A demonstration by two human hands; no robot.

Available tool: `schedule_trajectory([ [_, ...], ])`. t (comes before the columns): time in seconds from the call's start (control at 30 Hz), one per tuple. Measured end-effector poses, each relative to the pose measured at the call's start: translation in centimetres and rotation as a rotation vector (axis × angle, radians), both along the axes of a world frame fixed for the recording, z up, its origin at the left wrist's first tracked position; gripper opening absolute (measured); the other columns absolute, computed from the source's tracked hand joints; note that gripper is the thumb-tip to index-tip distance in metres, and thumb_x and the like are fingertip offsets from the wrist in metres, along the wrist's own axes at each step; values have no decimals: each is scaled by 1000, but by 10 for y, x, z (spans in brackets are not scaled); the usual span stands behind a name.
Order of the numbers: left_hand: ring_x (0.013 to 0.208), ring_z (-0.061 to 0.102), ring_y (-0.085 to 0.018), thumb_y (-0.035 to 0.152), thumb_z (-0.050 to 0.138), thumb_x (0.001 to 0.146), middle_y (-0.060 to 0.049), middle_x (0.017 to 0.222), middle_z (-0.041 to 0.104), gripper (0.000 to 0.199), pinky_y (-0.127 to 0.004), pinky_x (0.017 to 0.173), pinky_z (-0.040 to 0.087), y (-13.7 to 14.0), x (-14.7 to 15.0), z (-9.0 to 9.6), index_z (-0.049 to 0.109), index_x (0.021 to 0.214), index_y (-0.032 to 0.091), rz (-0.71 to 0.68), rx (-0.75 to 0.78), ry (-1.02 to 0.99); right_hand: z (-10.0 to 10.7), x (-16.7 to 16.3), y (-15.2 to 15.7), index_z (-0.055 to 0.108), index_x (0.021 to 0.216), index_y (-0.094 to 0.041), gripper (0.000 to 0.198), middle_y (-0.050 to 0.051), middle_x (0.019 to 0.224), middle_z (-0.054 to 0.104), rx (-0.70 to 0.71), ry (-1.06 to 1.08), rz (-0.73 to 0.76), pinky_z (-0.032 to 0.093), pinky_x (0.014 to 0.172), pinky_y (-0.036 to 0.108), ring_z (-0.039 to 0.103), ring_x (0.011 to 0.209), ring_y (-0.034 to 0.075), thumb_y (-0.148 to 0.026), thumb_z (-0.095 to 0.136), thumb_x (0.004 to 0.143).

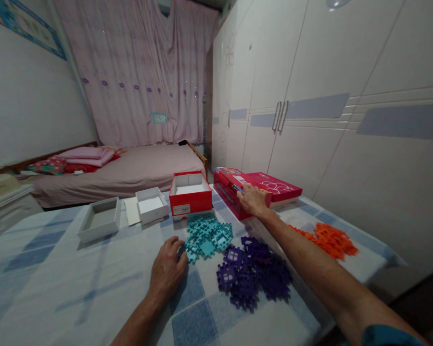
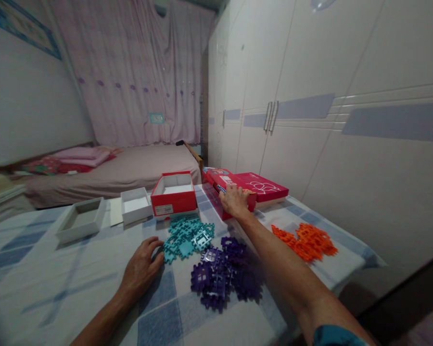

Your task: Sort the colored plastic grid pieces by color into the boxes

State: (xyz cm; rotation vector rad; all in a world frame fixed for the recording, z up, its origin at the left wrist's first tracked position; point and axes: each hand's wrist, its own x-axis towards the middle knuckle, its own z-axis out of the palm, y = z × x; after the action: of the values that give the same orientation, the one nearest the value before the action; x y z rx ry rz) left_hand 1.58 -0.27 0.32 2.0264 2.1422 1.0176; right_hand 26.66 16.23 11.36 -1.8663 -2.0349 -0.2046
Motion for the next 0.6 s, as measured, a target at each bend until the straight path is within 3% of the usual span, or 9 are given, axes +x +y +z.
schedule_trajectory([
  [0.17,115,55,-27,28,43,84,-14,124,58,35,-41,102,43,0,1,1,66,106,13,3,-16,-4,2,-4,-1,49,128,-22,39,14,128,56,12,-44,-4,35,97,55,51,116,30,-35,30,97],
  [0.43,113,57,-27,28,44,84,-14,122,59,34,-42,101,44,0,1,-1,66,105,13,-4,13,0,12,-2,1,46,131,-19,42,15,115,63,28,-106,12,45,83,39,62,101,26,-26,21,98],
  [0.6,115,56,-27,27,45,83,-14,123,59,34,-42,102,43,0,1,0,66,106,13,-4,1,-2,6,-4,-7,50,127,-19,39,17,123,59,37,-205,32,41,90,45,55,113,28,-23,26,96],
])
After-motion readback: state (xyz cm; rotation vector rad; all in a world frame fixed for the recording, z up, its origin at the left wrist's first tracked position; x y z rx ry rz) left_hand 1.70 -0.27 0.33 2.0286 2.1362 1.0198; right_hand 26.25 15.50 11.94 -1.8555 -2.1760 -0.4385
